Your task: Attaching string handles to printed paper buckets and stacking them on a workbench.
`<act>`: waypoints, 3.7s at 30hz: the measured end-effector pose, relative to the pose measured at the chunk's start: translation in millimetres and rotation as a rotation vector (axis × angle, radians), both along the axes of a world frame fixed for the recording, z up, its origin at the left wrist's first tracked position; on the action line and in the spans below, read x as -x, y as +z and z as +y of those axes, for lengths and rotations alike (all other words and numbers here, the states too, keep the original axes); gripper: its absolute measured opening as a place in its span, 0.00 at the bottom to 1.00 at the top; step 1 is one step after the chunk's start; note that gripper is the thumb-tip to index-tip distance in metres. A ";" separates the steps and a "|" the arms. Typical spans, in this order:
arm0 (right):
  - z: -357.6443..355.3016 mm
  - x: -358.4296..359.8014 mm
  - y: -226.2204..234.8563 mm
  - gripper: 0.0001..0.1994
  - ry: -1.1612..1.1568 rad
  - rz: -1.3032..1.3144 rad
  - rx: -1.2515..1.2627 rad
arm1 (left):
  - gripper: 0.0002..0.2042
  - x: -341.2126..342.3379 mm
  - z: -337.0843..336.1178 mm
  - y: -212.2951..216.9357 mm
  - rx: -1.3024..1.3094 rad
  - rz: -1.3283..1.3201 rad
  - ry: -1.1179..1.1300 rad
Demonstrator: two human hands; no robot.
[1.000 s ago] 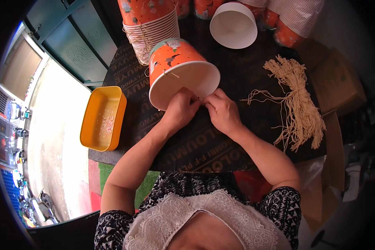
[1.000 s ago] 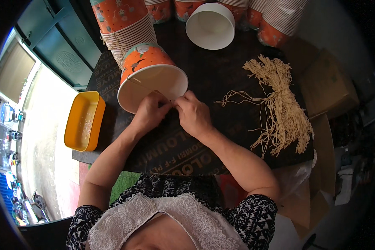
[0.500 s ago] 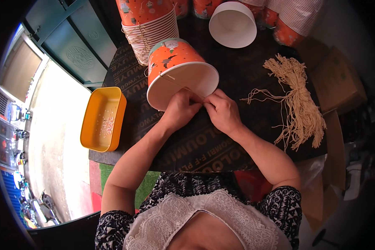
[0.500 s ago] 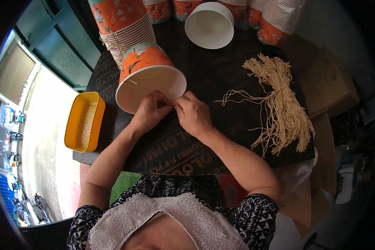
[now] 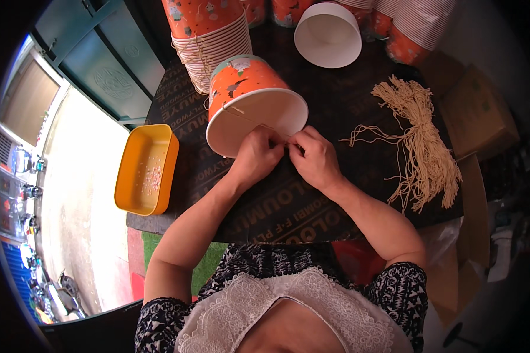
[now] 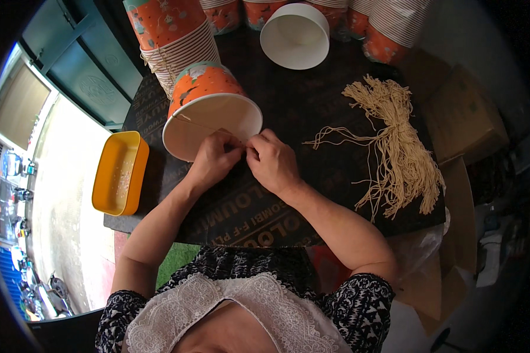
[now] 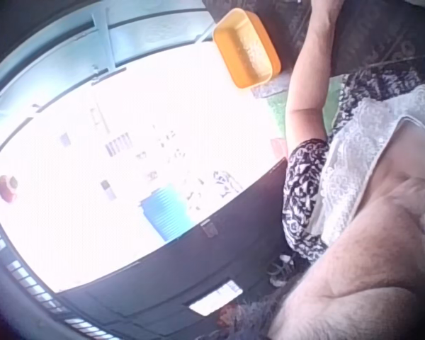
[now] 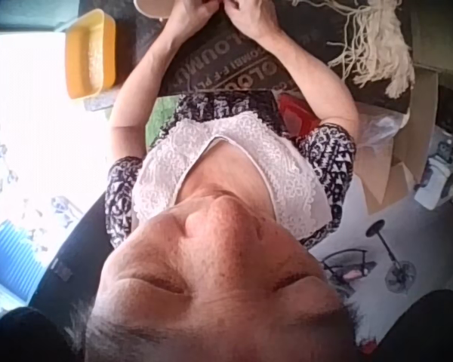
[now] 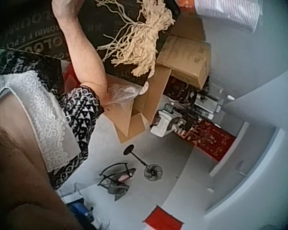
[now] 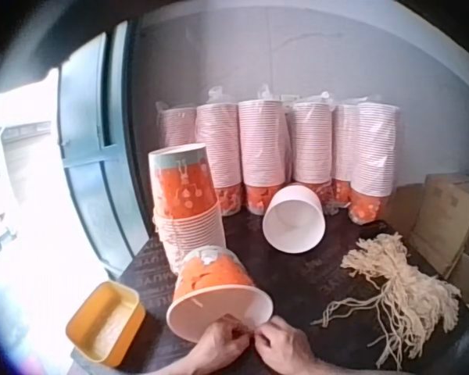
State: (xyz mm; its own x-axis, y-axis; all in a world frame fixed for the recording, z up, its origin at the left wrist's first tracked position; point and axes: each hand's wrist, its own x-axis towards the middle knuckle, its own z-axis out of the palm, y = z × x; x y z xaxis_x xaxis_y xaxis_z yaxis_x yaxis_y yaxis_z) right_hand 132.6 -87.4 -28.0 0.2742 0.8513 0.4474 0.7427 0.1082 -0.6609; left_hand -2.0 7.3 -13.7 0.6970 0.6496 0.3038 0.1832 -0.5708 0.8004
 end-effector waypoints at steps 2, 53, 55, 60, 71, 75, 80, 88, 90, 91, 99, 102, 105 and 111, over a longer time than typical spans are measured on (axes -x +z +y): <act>0.4 0.9 0.4 0.04 0.009 0.004 -0.040 | 0.07 2.3 3.7 -6.5 -0.018 0.006 -0.012; -14.2 -7.4 6.7 0.06 0.229 -0.315 -0.007 | 0.08 -4.1 0.5 23.2 0.397 0.184 0.190; -14.5 -7.8 7.3 0.06 0.240 -0.331 -0.006 | 0.08 -4.8 3.5 19.7 0.389 0.174 0.187; -14.6 -5.1 7.9 0.04 0.193 -0.346 -0.037 | 0.09 -5.6 3.4 13.0 0.329 0.151 0.175; 19.2 -31.5 7.8 0.20 -0.109 -0.006 -0.083 | 0.09 -5.8 -1.1 23.3 0.362 0.121 0.135; 27.8 -36.6 2.7 0.18 0.030 0.089 -0.047 | 0.09 -2.9 -3.0 18.9 0.317 0.110 0.141; 15.0 -32.6 20.4 0.15 0.017 0.376 -0.047 | 0.09 24.7 -28.2 38.9 0.327 0.212 -0.080; -0.4 -41.6 37.2 0.15 0.059 0.434 -0.341 | 0.16 100.6 -55.0 111.5 0.352 -0.325 0.170; -2.7 -41.0 43.8 0.15 0.077 0.352 -0.374 | 0.19 99.3 -38.8 113.9 0.093 -0.409 0.245; -4.1 -38.4 49.5 0.15 0.075 0.240 -0.382 | 0.34 101.4 -35.7 116.0 0.163 -0.411 0.186; -0.1 -23.1 81.8 0.16 0.087 -0.289 -0.630 | 0.57 71.3 -21.0 109.7 0.459 -0.654 -0.144; -3.1 -16.7 99.2 0.17 0.069 -0.417 -0.642 | 0.46 71.5 -21.1 109.5 0.559 -0.766 -0.156; -1.9 -16.7 103.8 0.21 0.157 0.121 -0.401 | 0.37 74.0 -16.5 109.8 0.619 -0.869 -0.203; 1.0 4.9 105.3 0.19 0.231 0.719 -0.199 | 0.37 75.3 -16.4 111.3 0.640 -0.954 -0.279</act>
